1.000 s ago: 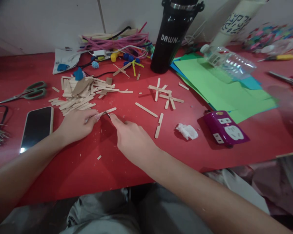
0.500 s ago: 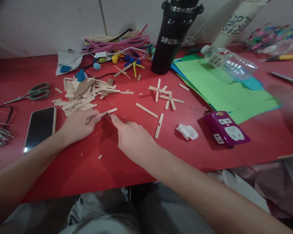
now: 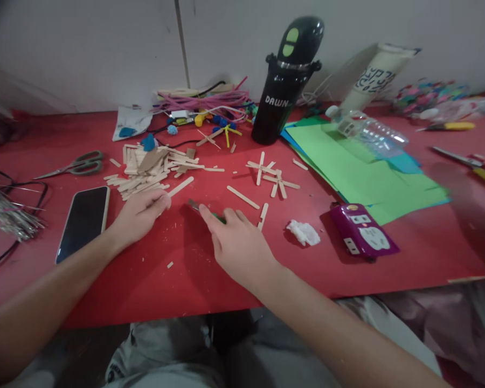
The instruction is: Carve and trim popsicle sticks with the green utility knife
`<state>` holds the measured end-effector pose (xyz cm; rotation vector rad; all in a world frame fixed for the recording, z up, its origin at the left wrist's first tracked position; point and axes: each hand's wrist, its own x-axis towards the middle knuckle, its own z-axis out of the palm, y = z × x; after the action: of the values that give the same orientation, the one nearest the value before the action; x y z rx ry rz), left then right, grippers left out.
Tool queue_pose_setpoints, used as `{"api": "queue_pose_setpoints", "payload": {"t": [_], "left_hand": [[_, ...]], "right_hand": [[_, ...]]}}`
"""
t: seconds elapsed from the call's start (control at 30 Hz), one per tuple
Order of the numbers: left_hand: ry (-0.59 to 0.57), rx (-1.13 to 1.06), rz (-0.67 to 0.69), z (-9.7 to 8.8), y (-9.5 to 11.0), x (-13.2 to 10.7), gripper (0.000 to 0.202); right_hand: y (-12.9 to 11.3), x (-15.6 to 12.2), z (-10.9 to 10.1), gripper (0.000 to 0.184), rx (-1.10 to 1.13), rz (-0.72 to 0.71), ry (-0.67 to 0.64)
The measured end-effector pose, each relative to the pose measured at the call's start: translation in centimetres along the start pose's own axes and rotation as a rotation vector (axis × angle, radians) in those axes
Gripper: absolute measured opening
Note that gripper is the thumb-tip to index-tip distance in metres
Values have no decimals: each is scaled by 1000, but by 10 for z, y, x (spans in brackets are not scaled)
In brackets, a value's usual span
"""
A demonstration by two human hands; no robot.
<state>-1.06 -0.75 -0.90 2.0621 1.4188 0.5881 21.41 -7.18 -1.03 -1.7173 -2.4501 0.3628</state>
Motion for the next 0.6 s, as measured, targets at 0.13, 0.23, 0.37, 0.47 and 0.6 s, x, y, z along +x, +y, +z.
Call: {"api": "queue_pose_setpoints", "payload": {"t": [0.13,0.23,0.37,0.47,0.6], "left_hand": [[24,-175,55,-3,20,-10,32],[2,-211,110,-5,33,-15,33],[-35,-201,131,-6,49,-17,32],[-99,-190,157,-5,61,-13,33],[-153,-212,203,-5,71,-7,34]], "right_hand": [[7,4,2,44,24,-56,184],[9,7,-5,39,458,-53,312],[3,8,-24,33,1047,19,180],[-1,8,-33,23,1181,-37,212],[-3,10,-36,22,1265,10,310]]}}
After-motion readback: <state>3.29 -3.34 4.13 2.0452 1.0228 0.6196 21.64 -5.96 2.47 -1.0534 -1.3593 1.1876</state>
